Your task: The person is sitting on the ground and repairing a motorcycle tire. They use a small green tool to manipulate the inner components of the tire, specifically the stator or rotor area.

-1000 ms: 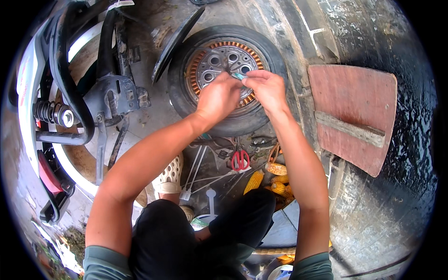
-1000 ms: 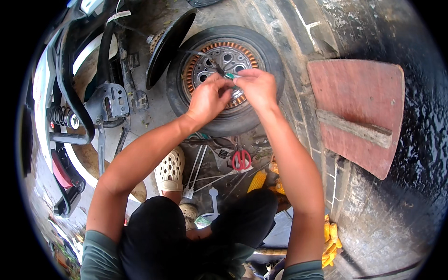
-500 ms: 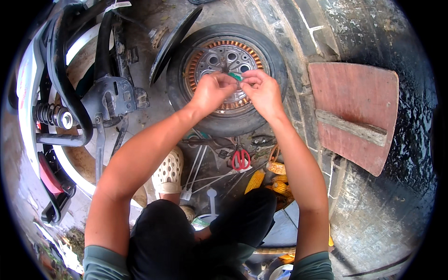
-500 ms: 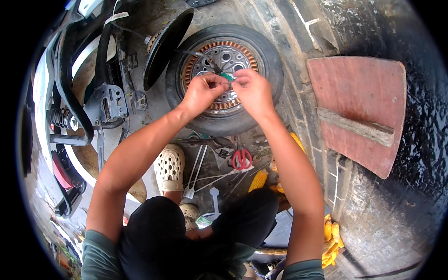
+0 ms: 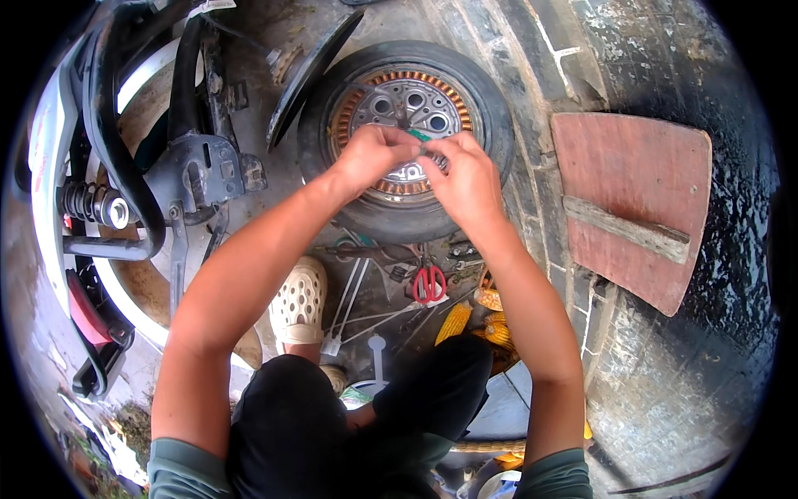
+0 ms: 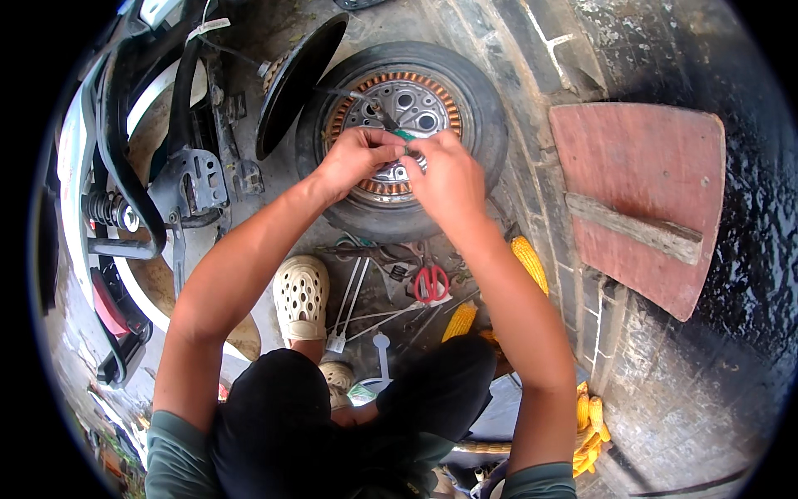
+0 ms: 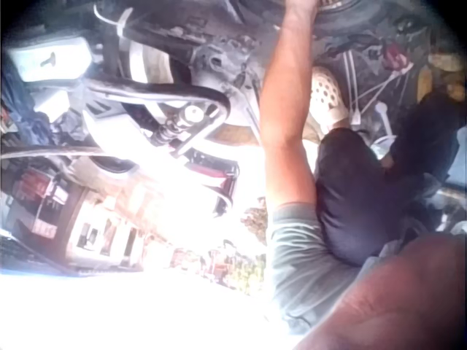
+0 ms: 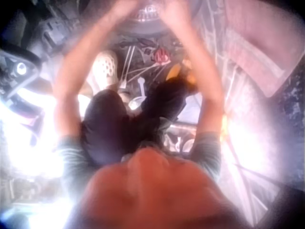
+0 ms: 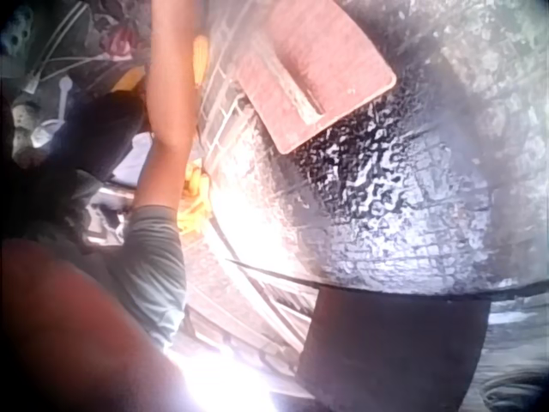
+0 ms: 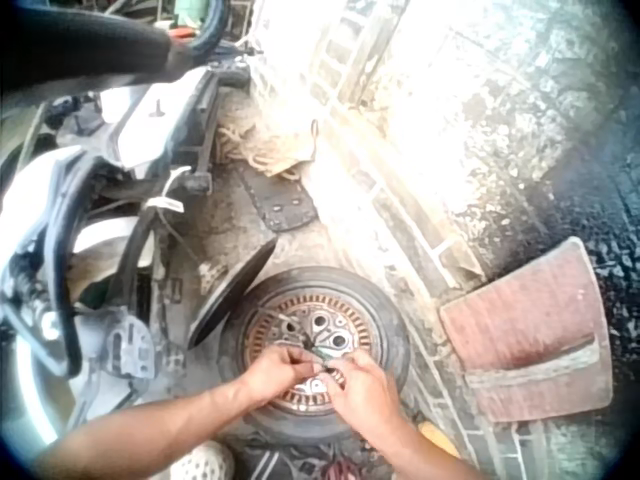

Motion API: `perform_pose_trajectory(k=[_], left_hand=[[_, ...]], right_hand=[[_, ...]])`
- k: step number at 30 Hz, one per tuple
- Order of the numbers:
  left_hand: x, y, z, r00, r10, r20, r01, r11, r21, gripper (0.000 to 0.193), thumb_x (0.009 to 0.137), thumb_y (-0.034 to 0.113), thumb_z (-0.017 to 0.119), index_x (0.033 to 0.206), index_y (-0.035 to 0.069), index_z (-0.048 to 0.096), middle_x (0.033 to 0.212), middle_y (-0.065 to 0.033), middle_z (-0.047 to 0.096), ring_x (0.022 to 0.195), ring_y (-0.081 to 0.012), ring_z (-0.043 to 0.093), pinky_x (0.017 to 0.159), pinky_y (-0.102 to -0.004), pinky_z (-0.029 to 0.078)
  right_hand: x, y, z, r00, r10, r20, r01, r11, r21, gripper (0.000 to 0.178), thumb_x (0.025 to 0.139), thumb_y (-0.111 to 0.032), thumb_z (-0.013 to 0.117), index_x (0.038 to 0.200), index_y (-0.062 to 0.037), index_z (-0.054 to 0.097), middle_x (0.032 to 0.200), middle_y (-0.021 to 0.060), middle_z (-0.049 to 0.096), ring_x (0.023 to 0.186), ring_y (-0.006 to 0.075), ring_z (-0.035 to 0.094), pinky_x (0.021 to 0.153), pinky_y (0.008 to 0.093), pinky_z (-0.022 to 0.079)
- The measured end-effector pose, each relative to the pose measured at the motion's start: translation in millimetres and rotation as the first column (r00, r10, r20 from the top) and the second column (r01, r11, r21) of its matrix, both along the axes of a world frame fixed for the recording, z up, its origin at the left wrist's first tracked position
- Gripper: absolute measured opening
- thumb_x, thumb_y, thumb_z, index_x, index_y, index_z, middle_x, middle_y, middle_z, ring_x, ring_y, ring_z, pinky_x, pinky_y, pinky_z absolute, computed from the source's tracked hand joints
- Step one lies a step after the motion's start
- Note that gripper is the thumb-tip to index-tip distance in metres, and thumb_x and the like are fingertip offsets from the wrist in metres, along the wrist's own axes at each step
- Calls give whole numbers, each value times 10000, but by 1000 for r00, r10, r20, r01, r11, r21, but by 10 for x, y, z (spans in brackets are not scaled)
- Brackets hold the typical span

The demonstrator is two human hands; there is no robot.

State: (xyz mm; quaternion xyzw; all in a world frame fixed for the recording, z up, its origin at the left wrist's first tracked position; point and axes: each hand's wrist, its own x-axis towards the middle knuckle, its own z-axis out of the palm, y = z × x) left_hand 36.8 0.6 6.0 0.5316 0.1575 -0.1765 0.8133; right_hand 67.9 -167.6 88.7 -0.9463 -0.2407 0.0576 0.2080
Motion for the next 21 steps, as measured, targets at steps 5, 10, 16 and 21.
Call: perform_pose_trajectory(k=[5, 10, 16, 21], left_hand=[[-26, -73, -155, 993, 50, 105, -59, 995, 85, 223, 942, 124, 736, 1087, -45, 744, 923, -67, 749, 754, -83, 651, 639, -240, 520], [-74, -87, -6, 952, -62, 299, -52, 932, 360, 240, 897, 141, 729, 1082, -6, 766, 921, -104, 723, 834, -204, 691, 789, -341, 550], [-124, -116, 91, 903, -164, 397, -111, 803, 585, 189, 878, 156, 710, 1027, 58, 774, 908, -131, 662, 842, -327, 679, 782, -404, 539], [-106, -104, 8, 891, -174, 419, -107, 816, 568, 170, 887, 145, 706, 1023, 62, 767, 910, -139, 654, 858, -336, 682, 793, -423, 543]], right_hand=[[29, 15, -37, 992, 74, 100, -65, 994, -88, 141, 873, -161, 777, 978, -67, 767, 961, 101, 715, 764, 226, 728, 726, 371, 576], [98, -120, -166, 980, -66, -188, 77, 995, 56, 136, 856, -150, 760, 924, -33, 747, 919, 119, 721, 784, 257, 727, 723, 376, 577], [247, -226, -174, 883, -74, -464, 142, 983, 114, 197, 839, -153, 764, 958, 3, 749, 921, 147, 744, 797, 231, 727, 744, 354, 572], [329, -301, -117, 810, -31, -586, 147, 977, 152, 217, 883, -156, 749, 1001, 26, 743, 867, 108, 743, 769, 170, 701, 730, 326, 562]])
